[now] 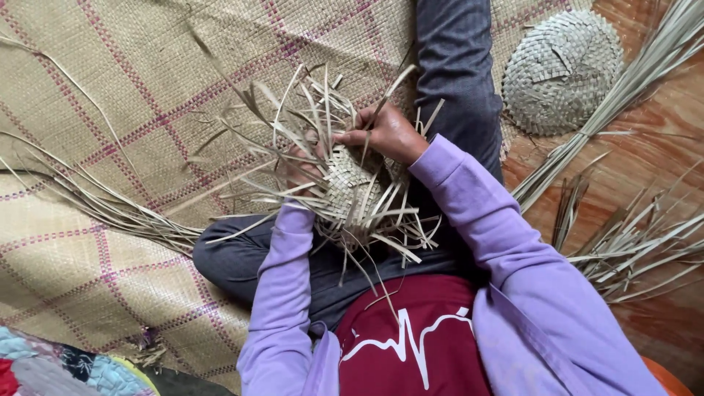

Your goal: A person is sitting on the floor and weaving a hat from straw strands.

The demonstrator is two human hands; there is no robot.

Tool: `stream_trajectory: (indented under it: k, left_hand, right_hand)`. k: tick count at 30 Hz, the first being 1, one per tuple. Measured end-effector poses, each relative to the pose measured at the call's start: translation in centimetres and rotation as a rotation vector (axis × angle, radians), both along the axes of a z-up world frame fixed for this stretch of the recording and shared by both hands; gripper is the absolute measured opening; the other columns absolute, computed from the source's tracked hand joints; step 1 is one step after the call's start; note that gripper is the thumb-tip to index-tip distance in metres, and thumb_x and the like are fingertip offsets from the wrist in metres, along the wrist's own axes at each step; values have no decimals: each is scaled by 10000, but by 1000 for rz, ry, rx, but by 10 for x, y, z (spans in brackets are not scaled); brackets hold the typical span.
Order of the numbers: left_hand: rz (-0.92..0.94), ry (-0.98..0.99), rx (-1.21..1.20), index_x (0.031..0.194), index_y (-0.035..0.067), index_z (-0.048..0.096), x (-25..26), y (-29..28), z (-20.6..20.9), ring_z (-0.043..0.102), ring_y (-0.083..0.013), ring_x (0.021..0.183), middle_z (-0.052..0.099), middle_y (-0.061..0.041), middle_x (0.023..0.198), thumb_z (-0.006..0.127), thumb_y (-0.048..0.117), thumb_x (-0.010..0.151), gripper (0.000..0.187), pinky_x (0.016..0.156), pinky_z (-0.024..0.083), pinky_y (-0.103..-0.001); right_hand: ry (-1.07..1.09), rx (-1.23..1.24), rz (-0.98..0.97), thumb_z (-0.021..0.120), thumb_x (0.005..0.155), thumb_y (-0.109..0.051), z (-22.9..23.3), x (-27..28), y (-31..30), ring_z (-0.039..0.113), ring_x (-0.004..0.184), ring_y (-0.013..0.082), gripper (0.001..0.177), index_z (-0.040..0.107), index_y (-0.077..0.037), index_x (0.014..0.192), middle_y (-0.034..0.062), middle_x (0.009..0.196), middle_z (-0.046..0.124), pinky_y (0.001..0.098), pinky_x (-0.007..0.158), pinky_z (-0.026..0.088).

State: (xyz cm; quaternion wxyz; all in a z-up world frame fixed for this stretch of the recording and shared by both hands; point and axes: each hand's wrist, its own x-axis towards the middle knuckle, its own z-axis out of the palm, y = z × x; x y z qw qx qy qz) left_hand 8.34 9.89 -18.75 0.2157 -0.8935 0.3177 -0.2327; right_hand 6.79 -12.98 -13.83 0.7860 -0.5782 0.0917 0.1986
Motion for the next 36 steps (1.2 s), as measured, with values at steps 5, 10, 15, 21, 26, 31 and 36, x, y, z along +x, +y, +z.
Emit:
stream_trajectory:
  k: [5,10,15,21,26,31,36]
  left_hand:
    - [-32,985,-1187,1040,104,807,-12,29,-6,745,-225,920,799,-40,974,626,205,1087,213,891,555,-290]
    - [213,1288,-1283,1086,75,808,-11,1,94,750,-245,1023,795,-122,1031,568,221,1104,282,995,542,-340]
    - [684,1543,-1305,1118,201,827,-12,2,104,733,-205,1125,794,-61,1099,678,393,1043,255,1043,531,-323]
    - [538,1459,-1475,1110,77,805,-20,-9,107,729,-260,1046,777,-148,1083,694,238,1040,207,1026,546,-434]
    - [496,1392,-1613,1111,14,762,-26,-15,107,699,-198,993,767,-149,1056,790,142,985,181,970,579,-393]
    - [358,1345,-1532,1080,4,763,-27,-8,86,717,-256,997,761,-190,1035,677,122,1032,155,954,586,-431]
    - [339,1364,-1545,1089,0,747,-28,-5,79,741,-267,1004,769,-193,1039,657,112,1038,152,968,592,-425]
  right_hand:
    - [43,78,30,875,841,-76,7,-3,-4,711,527,176,187,726,37,832,191,765,748,276,454,593]
    - [-199,90,281,824,841,15,25,6,-38,723,765,215,369,671,48,1175,164,925,718,350,693,632]
    - [-276,86,173,671,966,85,5,9,-31,674,744,164,354,635,46,1317,87,882,600,307,709,588]
    - [-233,-65,464,672,1049,-203,-10,31,-17,619,472,155,256,683,-46,1251,133,640,676,253,401,512]
    - [-21,105,632,690,1024,-226,0,32,-24,468,344,92,179,709,-52,986,61,464,536,202,329,373]
    - [-78,35,688,702,1013,-221,15,32,-26,484,337,84,158,724,-76,955,53,442,565,204,322,360]
    - [-91,40,645,701,1017,-184,-9,29,-27,501,337,115,157,717,-49,938,57,426,547,210,352,371]
